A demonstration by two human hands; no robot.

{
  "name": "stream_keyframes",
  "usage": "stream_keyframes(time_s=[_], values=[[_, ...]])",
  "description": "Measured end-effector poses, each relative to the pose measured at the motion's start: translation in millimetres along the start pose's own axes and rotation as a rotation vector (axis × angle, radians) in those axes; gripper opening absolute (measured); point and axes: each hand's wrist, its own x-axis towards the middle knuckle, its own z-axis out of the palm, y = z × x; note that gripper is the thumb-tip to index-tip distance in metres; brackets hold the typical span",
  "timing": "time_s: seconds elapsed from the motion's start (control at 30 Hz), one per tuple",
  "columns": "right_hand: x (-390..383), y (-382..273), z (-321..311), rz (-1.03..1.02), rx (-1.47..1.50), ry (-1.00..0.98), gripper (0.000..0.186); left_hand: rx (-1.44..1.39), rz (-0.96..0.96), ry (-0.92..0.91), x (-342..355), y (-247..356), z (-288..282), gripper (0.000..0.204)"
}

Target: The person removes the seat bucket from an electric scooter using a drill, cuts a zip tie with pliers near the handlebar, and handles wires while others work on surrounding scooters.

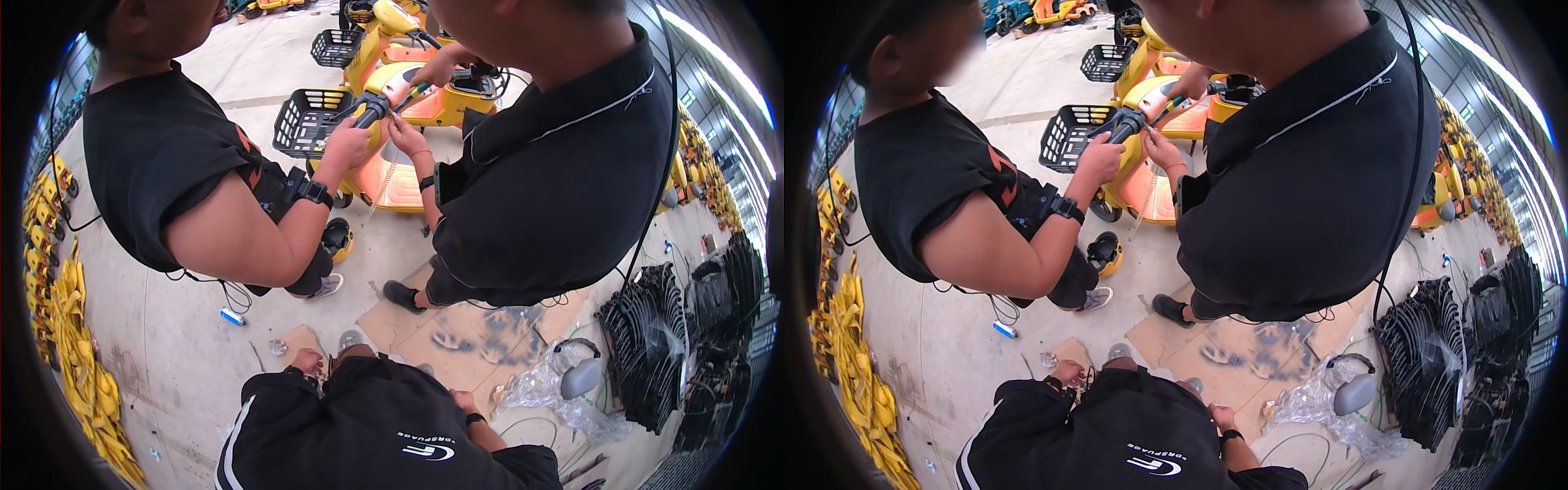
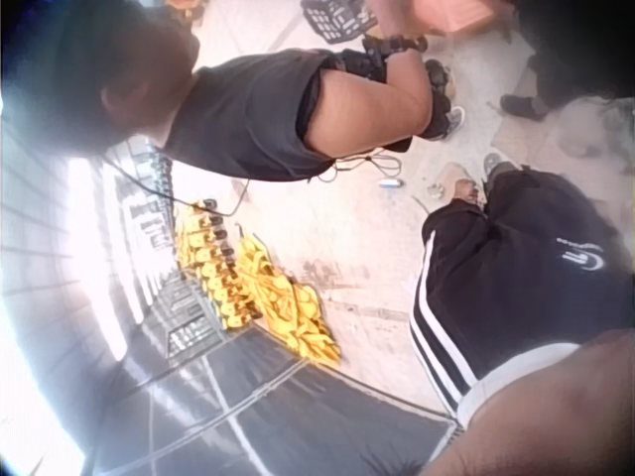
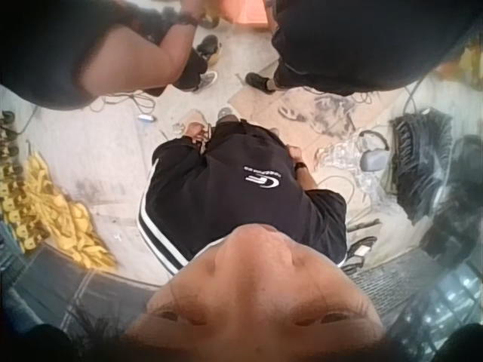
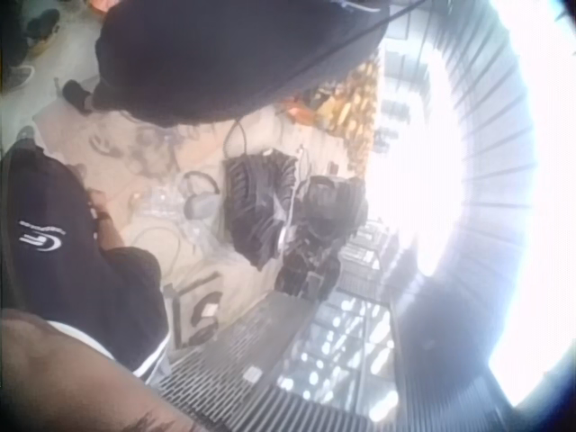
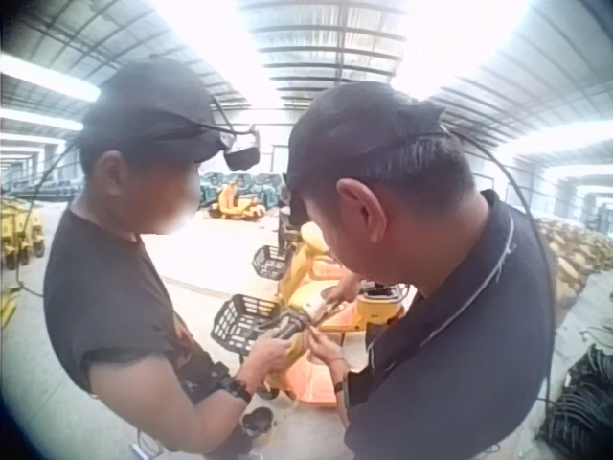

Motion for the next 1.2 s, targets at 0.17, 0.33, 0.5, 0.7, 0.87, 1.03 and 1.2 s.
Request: stream_keyframes(time_s=[0.17, 0.33, 0.5, 0.7, 0.87, 1.03, 1.2], values=[[13, 16, 2, 0.001, 0.027, -0.031, 0.029, 0.021, 0.003, -0.002, 0, 1, 0, 0.019], [8, 7, 0, 0.023, 0.038, -0.047, 0.028, 0.052, 0.015, 0.002, 3, 0, -1, 0.022], [1, -5, -3, 0.059, -0.086, -0.047, 0.042, 0.047, -0.002, -0.015, 3, -1, 0, 0.021], [3, -2, -1, 0.056, -0.053, -0.044, 0.045, 0.037, 0.009, -0.03, 3, -1, 2, 0.019], [0, -1, 0, 0.048, -0.034, -0.047, 0.044, 0.067, -0.021, -0.016, 2, 2, 5, 0.018], [1, -3, -1, 0.057, -0.068, -0.047, 0.042, 0.066, -0.01, -0.007, 5, -2, 6, 0.017], [11, 7, 0, 0.037, -0.072, -0.069, 0.04, 0.072, 0.007, -0.004, 7, 0, 8, 0.017]])
